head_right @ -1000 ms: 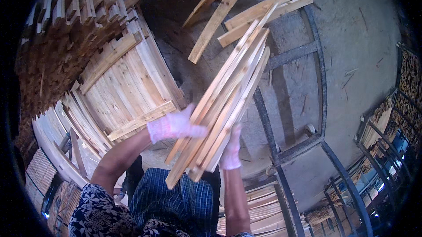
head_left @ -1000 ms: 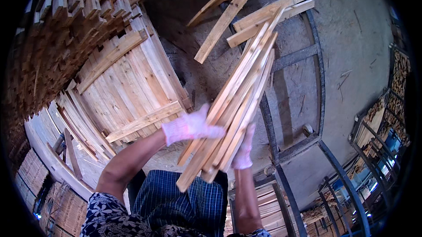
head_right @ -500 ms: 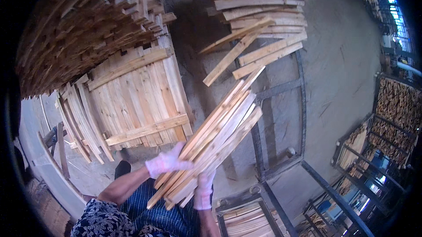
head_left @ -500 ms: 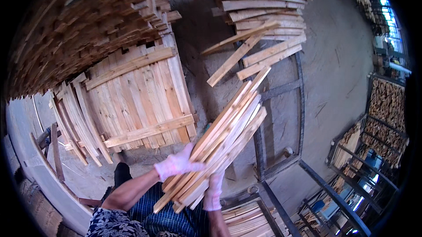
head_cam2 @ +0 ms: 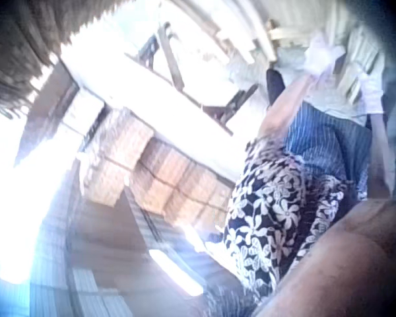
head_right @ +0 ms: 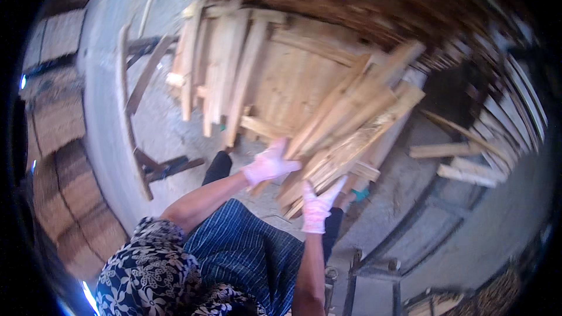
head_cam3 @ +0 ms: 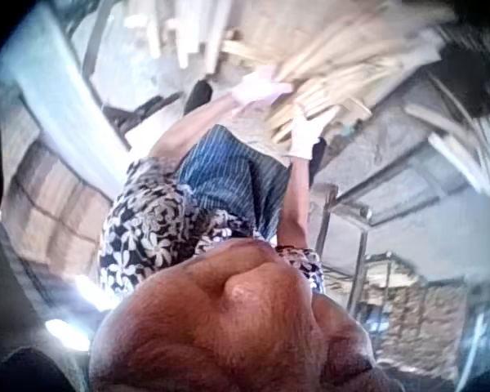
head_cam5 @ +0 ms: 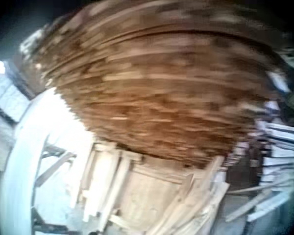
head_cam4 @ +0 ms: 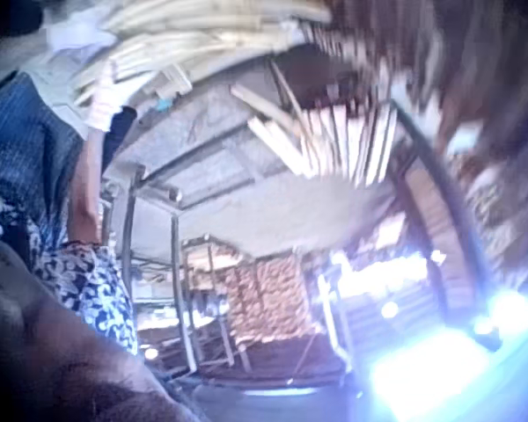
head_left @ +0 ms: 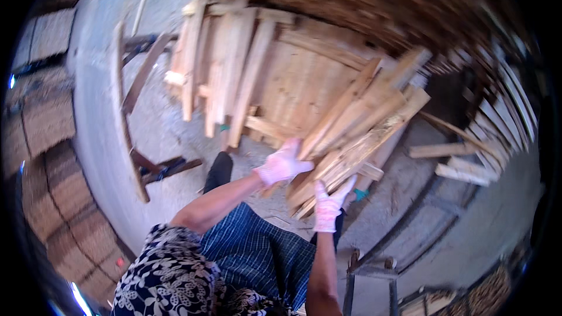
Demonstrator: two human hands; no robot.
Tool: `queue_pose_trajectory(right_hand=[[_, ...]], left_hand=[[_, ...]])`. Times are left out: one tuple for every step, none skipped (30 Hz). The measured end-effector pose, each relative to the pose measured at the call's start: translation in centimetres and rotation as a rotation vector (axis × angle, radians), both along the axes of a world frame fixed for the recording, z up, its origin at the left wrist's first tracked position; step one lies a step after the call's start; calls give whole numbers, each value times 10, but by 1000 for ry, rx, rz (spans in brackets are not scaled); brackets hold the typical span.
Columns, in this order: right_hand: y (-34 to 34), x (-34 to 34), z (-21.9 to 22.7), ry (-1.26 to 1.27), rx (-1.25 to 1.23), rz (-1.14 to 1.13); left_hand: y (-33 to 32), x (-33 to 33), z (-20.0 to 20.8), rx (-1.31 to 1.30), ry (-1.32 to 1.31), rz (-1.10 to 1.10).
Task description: The person lifts bundles of wooden planks from a pile on the floor and stacks them onto a wooden rack. They wear pink gloves and repeatedly pick up, carry, and arrange the wood pieces to build a neat stack.
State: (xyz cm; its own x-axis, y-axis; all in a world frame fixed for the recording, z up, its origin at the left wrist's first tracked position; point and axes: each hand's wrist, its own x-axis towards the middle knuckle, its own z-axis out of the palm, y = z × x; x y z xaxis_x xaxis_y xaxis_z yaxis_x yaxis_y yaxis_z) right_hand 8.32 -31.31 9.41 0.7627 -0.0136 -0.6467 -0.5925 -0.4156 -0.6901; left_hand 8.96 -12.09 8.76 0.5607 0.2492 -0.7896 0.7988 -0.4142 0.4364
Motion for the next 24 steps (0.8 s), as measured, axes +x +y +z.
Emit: queue_pose_trajectory(right_hand=[[6,-3,-29,-35,-173,139],[11,-3,-56,13,-241,147],[11,-4,-84,40,-365,235],[4,-3,-115,70,-501,307],[-2,5,-127,124,-586,365],[-4,19,-130,124,-486,255],[14,29,-111,105,-143,-6],[0,41,-114,142,-18,-87],[0,49,-121,81,-117,-3],[-3,57,-129,22,-226,69],[5,64,-133,30,-297,-81],[10,67,-131,86,-257,-117],[11,69,-125,138,-223,-154],[16,72,-119,184,-192,-195],[18,74,-112,172,-199,-192],[25,74,-101,168,-204,-179],[38,74,-89,164,-206,-165],[77,78,-55,246,-309,-167],[82,74,-42,193,-308,-176],[72,67,-30,137,-277,-209],[73,63,-21,84,-254,-215],[78,55,-10,73,-376,-208],[85,46,5,66,-505,-199],[96,36,18,75,-482,-167]], left_hand=[[8,13,-22,-27,67,-112],[11,23,-32,-71,138,-103],[4,3,-70,27,-73,-111],[-2,1,-93,80,-113,-116],[3,0,-96,-6,-76,-86],[11,5,-84,-90,-36,-49],[25,4,-68,-164,10,4],[36,3,-46,-222,30,23],[50,-5,-36,-366,42,21],[58,-21,-26,-353,-21,54],[61,-40,-15,-342,-89,81],[69,-59,-8,-332,-99,122],[78,-77,-5,-329,-112,160],[89,-95,-7,-366,-135,188],[109,-105,0,-419,-98,290],[131,-114,13,-467,-51,403],[154,-118,27,-390,-137,450],[179,-127,34,-410,-141,570],[201,-132,34,-378,-139,620],[220,-126,36,-186,-205,559],[247,-131,30,-128,-164,540],[271,-135,24,-87,-151,630],[298,-138,31,36,-169,596],[321,-159,15,115,-159,641]])
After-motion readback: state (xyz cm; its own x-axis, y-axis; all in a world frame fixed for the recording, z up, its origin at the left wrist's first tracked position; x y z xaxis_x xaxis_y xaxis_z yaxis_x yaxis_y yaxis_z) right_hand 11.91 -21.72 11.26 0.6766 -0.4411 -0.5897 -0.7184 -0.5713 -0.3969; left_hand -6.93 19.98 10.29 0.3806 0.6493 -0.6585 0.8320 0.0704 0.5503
